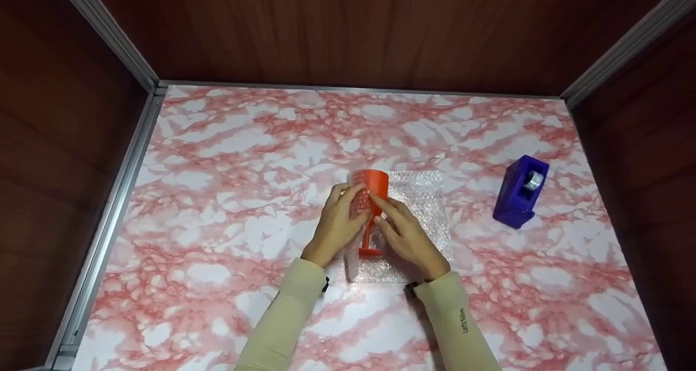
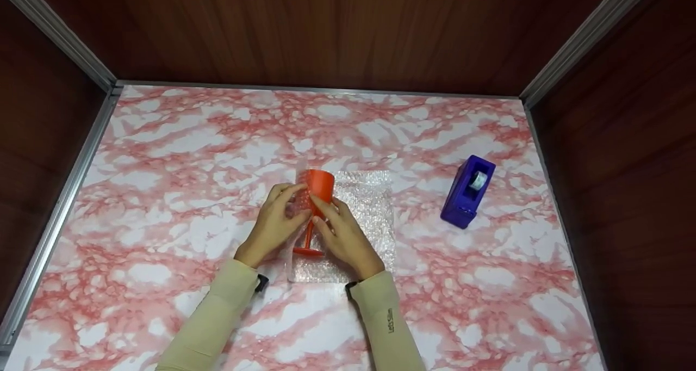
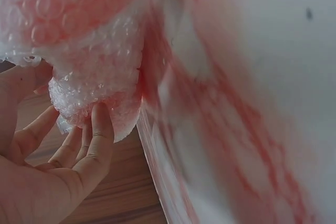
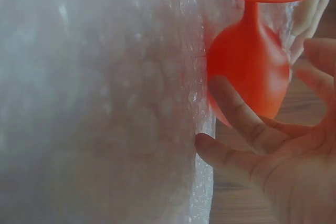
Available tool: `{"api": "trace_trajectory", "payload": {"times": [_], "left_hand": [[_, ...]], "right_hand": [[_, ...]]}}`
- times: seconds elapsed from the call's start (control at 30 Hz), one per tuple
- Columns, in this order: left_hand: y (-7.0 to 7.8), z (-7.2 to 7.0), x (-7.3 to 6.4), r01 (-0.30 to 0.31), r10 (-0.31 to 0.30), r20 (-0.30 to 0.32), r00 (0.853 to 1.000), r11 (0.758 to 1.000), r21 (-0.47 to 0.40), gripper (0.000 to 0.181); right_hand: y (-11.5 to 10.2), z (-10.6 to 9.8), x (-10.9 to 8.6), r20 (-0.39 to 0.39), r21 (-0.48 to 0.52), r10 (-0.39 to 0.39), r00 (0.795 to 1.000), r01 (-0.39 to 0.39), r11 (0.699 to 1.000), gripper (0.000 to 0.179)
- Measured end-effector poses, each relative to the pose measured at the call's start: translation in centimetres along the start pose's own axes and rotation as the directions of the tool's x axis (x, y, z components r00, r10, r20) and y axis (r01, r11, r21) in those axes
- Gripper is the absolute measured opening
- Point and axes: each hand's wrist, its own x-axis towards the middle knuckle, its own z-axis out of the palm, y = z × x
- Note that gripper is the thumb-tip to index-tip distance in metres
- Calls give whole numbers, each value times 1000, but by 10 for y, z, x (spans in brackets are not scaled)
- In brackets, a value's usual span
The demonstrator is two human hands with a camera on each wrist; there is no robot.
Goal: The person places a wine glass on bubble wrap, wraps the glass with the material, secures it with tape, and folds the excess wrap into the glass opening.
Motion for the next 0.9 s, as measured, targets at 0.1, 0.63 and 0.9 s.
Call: {"api": "trace_trajectory", "payload": {"times": [0.1,0.63,0.9], "left_hand": [[0,0,0,-30,30,-5,1000,999,16,54],[-8,0,-4,42,-42,-4,999,998,-40,41],[-7,2,-2,23,-21,39,999,997,-73,46]], "right_hand": [[-1,-1,0,21,-11,9,1000,-8,1000,48],[7,-1,-1,54,-1,50,997,-50,999,48],[8,-4,-4,-99,-62,-60,993,54,997,47]]}}
